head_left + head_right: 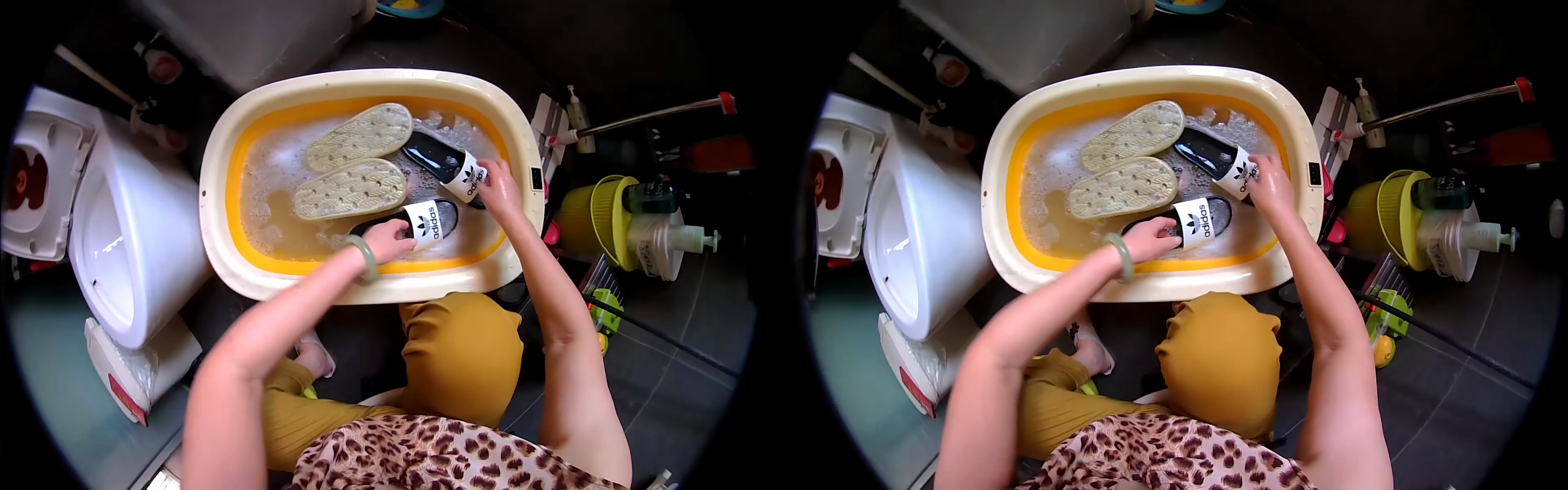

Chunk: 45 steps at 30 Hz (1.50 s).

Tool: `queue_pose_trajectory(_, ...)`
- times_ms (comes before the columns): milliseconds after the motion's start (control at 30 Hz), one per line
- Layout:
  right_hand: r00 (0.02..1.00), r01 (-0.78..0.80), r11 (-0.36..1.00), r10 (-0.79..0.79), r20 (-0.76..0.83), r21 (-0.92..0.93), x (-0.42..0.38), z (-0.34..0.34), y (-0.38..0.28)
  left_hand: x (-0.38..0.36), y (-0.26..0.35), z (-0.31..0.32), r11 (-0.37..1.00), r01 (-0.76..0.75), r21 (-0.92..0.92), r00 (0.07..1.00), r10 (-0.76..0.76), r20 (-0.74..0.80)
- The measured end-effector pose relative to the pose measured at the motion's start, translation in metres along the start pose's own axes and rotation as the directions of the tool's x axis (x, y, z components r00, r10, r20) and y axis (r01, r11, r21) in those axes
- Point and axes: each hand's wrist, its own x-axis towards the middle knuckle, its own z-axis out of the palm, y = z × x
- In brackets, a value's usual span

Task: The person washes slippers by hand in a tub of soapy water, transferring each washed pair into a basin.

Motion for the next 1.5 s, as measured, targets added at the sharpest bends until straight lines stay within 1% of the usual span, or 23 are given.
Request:
queue_pose_trajectory(67, 0.989, 0.146, 0.985, -0.144, 0.037, -0.086, 0.002, -0.012, -0.02, 0.022, -0.008, 0.041, 0.989, 0.076, -0.127, 0.951, -0.11, -0.29)
queue_pose_trajectory(100, 0.989, 0.141, 0.987, -0.137, 0.048, -0.083, 0.003, -0.009, -0.022, 0.029, -0.005, 0.051, 0.987, 0.087, -0.132, 0.952, -0.122, -0.283)
queue_pose_trajectory(167, 0.938, 0.297, 0.937, -0.251, 0.239, -0.181, 0.007, 0.0, -0.023, 0.041, 0.002, 0.068, 0.777, 0.194, -0.599, 0.869, -0.419, -0.261)
queue_pose_trajectory(200, 0.935, 0.301, 0.938, -0.254, 0.249, -0.173, 0.009, 0.005, -0.024, 0.047, 0.006, 0.076, 0.686, 0.166, -0.709, 0.85, -0.464, -0.249)
queue_pose_trajectory(300, 0.795, 0.413, 0.871, -0.201, 0.573, -0.267, 0.012, 0.033, -0.009, 0.065, 0.006, 0.088, 0.603, 0.073, -0.795, 0.831, -0.477, -0.286)
queue_pose_trajectory(367, 0.787, 0.438, 0.876, -0.265, 0.557, -0.201, 0.01, 0.051, 0.012, 0.069, 0.006, 0.079, 0.775, 0.148, -0.615, 0.836, -0.43, -0.34)
queue_pose_trajectory(433, 0.71, 0.476, 0.865, -0.274, 0.649, -0.156, 0.009, 0.064, 0.026, 0.076, -0.002, 0.071, 0.801, 0.264, -0.536, 0.863, -0.445, -0.24)
queue_pose_trajectory(467, 0.749, 0.464, 0.857, -0.243, 0.616, -0.226, 0.002, 0.074, 0.031, 0.079, -0.005, 0.069, 0.847, 0.305, -0.436, 0.864, -0.439, -0.247)
queue_pose_trajectory(500, 0.743, 0.463, 0.857, -0.238, 0.625, -0.225, 0.003, 0.081, 0.031, 0.092, -0.024, 0.073, 0.841, 0.312, -0.442, 0.863, -0.446, -0.239)
queue_pose_trajectory(567, 0.604, 0.484, 0.831, -0.091, 0.792, -0.274, 0.006, 0.092, 0.028, 0.121, -0.069, 0.084, 0.955, 0.278, -0.107, 0.921, -0.297, -0.252)
queue_pose_trajectory(633, 0.614, 0.479, 0.837, -0.104, 0.782, -0.265, 0.011, 0.106, 0.034, 0.113, -0.054, 0.068, 0.965, 0.239, -0.103, 0.927, -0.259, -0.271)
queue_pose_trajectory(700, 0.568, 0.291, 0.93, 0.021, 0.823, -0.225, 0.021, 0.101, 0.026, 0.11, -0.035, 0.047, 0.913, 0.407, -0.019, 0.909, -0.407, -0.087)
queue_pose_trajectory(767, 0.521, 0.43, 0.888, -0.096, 0.848, -0.163, 0.022, 0.094, 0.026, 0.118, -0.049, 0.051, 0.936, 0.352, 0.003, 0.928, -0.348, -0.133)
queue_pose_trajectory(833, 0.506, 0.444, 0.871, -0.05, 0.861, -0.211, 0.023, 0.122, 0.048, 0.127, -0.072, 0.066, 0.983, 0.183, -0.007, 0.942, -0.177, -0.286)
queue_pose_trajectory(933, 0.597, 0.375, 0.887, -0.009, 0.802, -0.269, 0.017, 0.096, 0.012, 0.117, -0.079, 0.07, 0.997, -0.064, 0.033, 0.864, 0.072, -0.499)
queue_pose_trajectory(1000, 0.636, 0.438, 0.869, -0.12, 0.762, -0.229, 0.014, 0.077, -0.003, 0.102, -0.072, 0.05, 0.998, -0.038, 0.045, 0.927, 0.052, -0.371)
queue_pose_trajectory(1067, 0.688, 0.54, 0.825, -0.32, 0.652, -0.164, 0.012, 0.057, -0.004, 0.081, -0.055, 0.027, 0.984, -0.063, -0.168, 0.98, 0.029, -0.197)
queue_pose_trajectory(1100, 0.696, 0.543, 0.822, -0.323, 0.641, -0.175, 0.01, 0.048, -0.009, 0.072, -0.048, 0.016, 0.827, -0.087, -0.556, 0.996, 0.06, -0.066)
queue_pose_trajectory(1167, 0.714, 0.527, 0.822, -0.289, 0.638, -0.216, 0.002, 0.03, -0.018, 0.059, -0.032, 0.013, 0.886, -0.047, -0.461, 0.982, -0.042, -0.182)
queue_pose_trajectory(1200, 0.704, 0.588, 0.786, -0.384, 0.598, -0.188, 0.0, 0.026, -0.017, 0.053, -0.03, 0.013, 0.982, -0.068, -0.178, 0.946, 0.007, -0.324)
queue_pose_trajectory(1233, 0.711, 0.594, 0.778, -0.387, 0.587, -0.206, -0.003, 0.016, -0.024, 0.052, -0.033, 0.016, 0.981, -0.091, -0.173, 0.942, 0.028, -0.335)
queue_pose_trajectory(1367, 0.74, 0.64, 0.698, -0.445, 0.505, -0.321, -0.015, 0.0, -0.034, 0.029, -0.028, 0.028, 0.986, 0.166, -0.028, 0.91, -0.164, -0.381)
queue_pose_trajectory(1500, 0.744, 0.661, 0.651, -0.502, 0.442, -0.374, -0.011, 0.001, -0.031, 0.04, -0.029, 0.036, 0.999, 0.027, -0.037, 0.859, -0.042, -0.511)
